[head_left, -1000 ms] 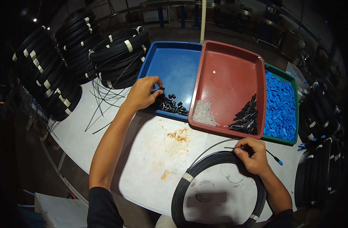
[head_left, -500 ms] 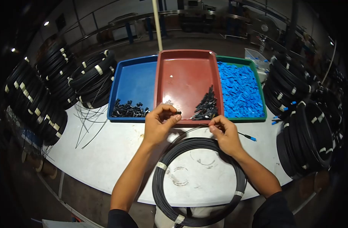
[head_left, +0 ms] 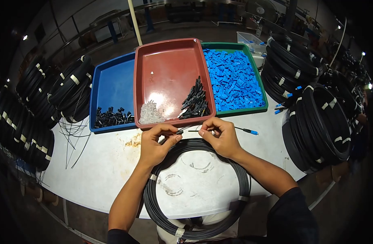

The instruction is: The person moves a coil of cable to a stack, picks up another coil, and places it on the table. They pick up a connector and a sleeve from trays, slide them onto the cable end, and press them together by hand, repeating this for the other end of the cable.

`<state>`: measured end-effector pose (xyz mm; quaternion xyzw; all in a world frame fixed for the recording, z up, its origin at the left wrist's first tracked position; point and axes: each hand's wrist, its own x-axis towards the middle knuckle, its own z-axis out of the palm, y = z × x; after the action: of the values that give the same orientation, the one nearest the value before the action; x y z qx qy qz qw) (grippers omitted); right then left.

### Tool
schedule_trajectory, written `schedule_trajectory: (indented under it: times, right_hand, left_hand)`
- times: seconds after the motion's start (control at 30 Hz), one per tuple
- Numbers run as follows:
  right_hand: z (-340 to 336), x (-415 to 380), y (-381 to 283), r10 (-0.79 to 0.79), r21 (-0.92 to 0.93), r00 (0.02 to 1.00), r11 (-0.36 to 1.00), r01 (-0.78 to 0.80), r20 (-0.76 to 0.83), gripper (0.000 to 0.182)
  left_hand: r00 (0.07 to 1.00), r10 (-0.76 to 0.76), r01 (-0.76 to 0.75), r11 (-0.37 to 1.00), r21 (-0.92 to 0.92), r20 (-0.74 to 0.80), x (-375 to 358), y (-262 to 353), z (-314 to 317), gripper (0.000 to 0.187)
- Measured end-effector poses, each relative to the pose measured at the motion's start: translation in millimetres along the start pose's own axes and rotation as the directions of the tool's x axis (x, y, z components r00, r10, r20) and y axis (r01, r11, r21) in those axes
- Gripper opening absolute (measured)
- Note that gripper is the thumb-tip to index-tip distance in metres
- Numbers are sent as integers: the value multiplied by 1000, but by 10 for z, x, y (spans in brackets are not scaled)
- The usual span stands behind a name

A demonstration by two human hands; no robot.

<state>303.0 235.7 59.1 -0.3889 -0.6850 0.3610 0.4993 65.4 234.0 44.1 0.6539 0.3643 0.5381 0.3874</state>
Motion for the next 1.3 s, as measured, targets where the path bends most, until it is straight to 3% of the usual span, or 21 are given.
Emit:
schedule_trajectory:
  times: [0.23, 0.37, 0.47, 0.53, 0.73, 1.3]
  right_hand:
    - [-27, 16, 128, 14, -20, 1000, 1000, -13, 25, 10]
    - [-26, 13, 130, -3, -4, 1000, 1000, 3, 18, 10]
    - [-38, 7, 46, -27, -108, 999, 994, 31, 43, 9]
    - [-28, 12, 27, -113, -130, 993, 985, 116, 31, 9]
    - [-24, 15, 69, -181, -159, 982, 970, 186, 46, 9]
    - [-18, 7, 16, -203, -193, 978, 959, 208, 47, 8]
  left_hand:
    - [997, 31, -44, 981, 188, 70, -10, 106, 2, 21]
    - [999, 20, -27, 985, 171, 47, -10, 113, 32, 18]
    - [1000, -16, 15, 994, 105, 15, -16, 103, 33, 17]
    - [999, 3, -9, 989, 147, 41, -13, 104, 14, 18]
    - [997, 47, -58, 983, 177, 65, -13, 89, -3, 17]
    - [997, 52, -65, 966, 252, 59, -18, 127, 15, 15]
